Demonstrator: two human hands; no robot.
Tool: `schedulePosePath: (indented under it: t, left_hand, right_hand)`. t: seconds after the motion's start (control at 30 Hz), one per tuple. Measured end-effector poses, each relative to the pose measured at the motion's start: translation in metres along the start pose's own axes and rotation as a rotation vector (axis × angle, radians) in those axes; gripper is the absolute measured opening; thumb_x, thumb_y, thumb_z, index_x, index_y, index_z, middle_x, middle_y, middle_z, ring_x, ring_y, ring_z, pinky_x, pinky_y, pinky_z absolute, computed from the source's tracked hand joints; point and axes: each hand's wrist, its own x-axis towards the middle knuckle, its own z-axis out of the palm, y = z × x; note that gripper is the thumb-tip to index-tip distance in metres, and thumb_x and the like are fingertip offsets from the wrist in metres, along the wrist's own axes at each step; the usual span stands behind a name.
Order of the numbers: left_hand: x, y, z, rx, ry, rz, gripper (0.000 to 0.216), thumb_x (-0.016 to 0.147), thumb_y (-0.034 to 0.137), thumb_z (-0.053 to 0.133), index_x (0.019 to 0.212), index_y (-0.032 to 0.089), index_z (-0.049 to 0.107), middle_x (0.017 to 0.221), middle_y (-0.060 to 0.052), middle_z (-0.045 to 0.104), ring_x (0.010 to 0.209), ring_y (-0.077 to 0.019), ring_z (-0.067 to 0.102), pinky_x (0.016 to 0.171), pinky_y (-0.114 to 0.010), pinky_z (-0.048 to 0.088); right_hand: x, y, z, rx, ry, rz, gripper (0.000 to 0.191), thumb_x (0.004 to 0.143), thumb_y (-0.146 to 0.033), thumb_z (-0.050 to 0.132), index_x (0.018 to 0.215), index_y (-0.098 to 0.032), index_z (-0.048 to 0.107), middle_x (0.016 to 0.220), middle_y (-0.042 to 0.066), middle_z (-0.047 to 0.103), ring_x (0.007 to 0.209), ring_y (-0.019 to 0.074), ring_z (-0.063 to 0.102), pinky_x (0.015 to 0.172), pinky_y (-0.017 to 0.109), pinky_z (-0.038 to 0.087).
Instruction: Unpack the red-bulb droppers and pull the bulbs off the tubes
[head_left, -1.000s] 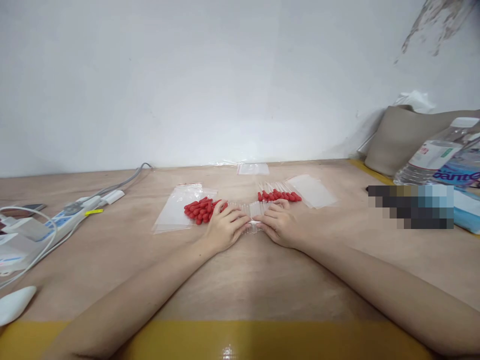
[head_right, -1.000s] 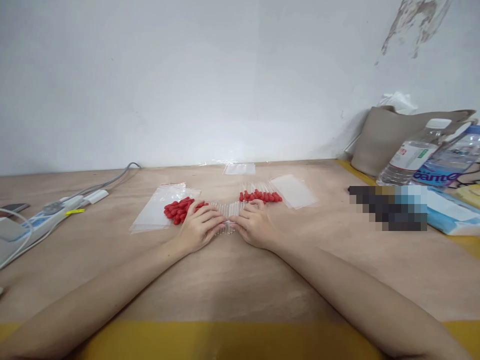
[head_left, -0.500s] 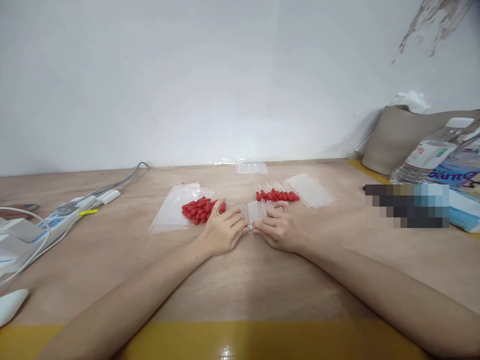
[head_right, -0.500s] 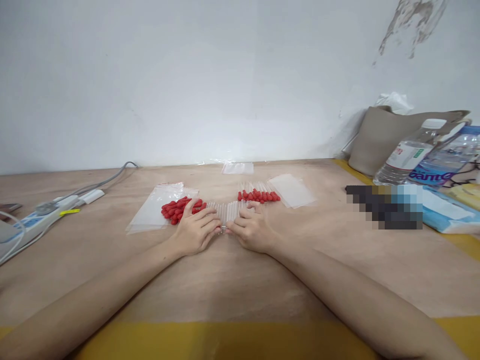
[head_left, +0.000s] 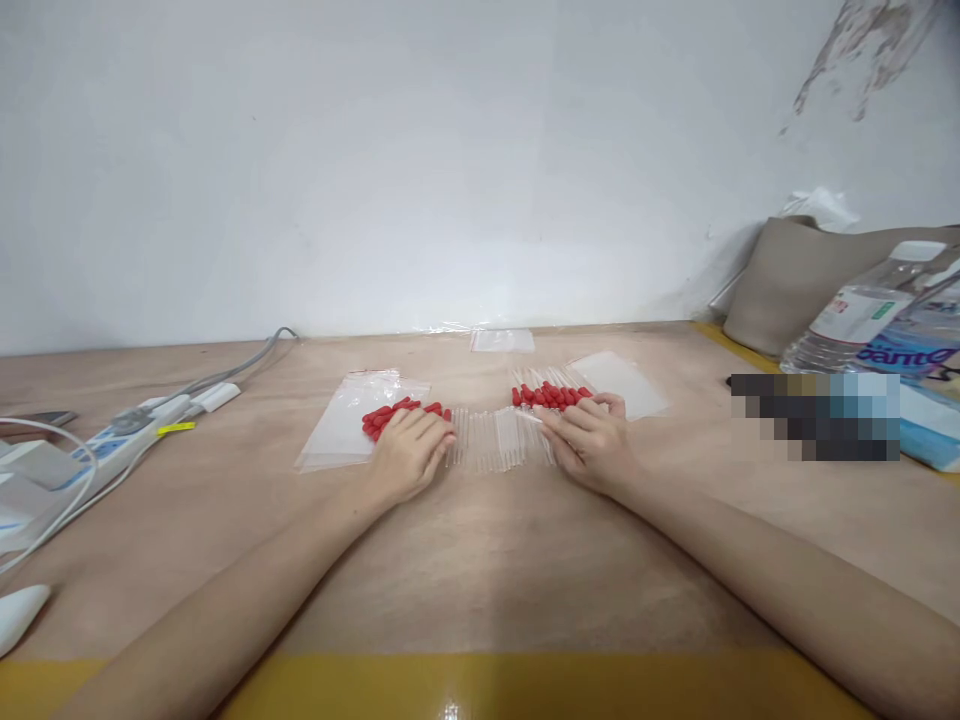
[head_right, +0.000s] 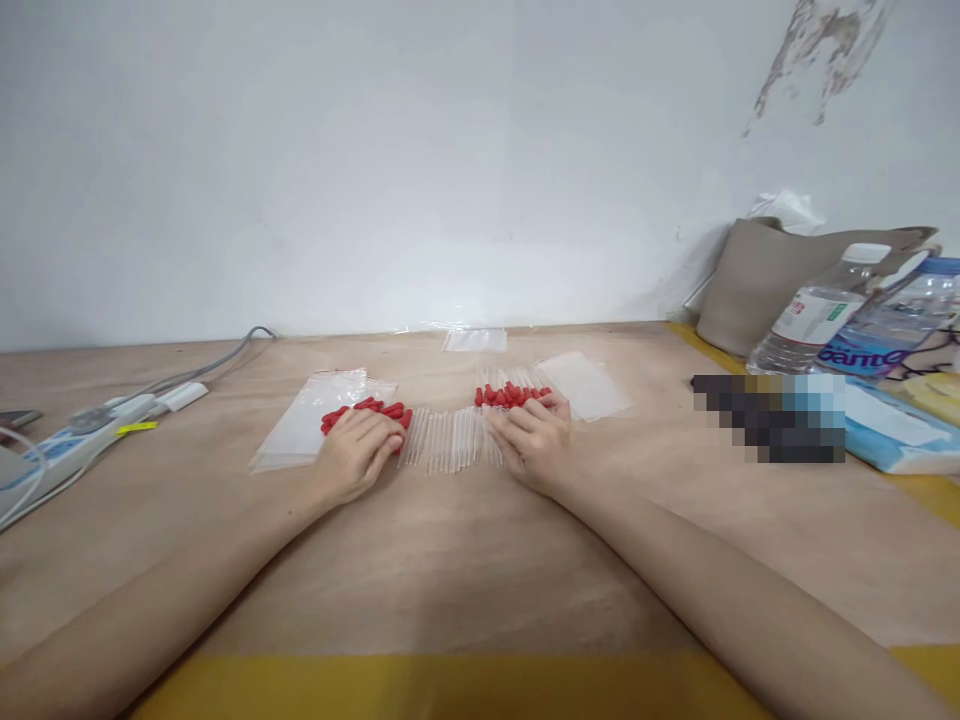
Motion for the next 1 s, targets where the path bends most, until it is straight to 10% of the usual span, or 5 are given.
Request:
schedulePosePath:
  t: [0.33,0.73,1.0]
  left_hand:
    - [0.014,-0.082,-0.011,-0.144,0.130,-0.646,0.037,0.078,0.029,0.044,0.108,0.013,0.058,0.086,-0.007,0.055,0.075,-0.0176,0.056,0.075,-0.032,0.047]
    - [0.001,-0.098,0.011,-0.294,0.029,-0.866,0.033,0.076,0.042,0.049,0.092,0.018,0.065,0.093,-0.007,0.069,0.094,-0.0255,0.060,0.087,-0.035,0.042]
    - [-0.002,-0.107,0.013,-0.529,0.057,-0.952,0.049,0.087,0.047,0.030,0.114,0.013,0.052,0.110,-0.013,0.062,0.097,-0.0211,0.062,0.080,-0.032,0.048]
  right_hand:
    - [0.012,-0.010,0.017,0.032,-0.210,0.238,0.016,0.083,-0.021,0.043,0.083,-0.018,0.059,0.075,0.002,0.067,0.071,0.0155,0.056,0.080,0.036,0.025]
    - [0.006,-0.012,0.015,0.112,-0.325,0.052,0.035,0.082,-0.048,0.048,0.102,-0.022,0.062,0.085,0.005,0.062,0.083,0.0183,0.051,0.086,0.041,0.024]
    - [0.006,-0.014,0.010,0.092,-0.294,0.051,0.042,0.079,-0.054,0.048,0.102,-0.021,0.061,0.096,0.008,0.058,0.086,0.0192,0.051,0.087,0.042,0.026]
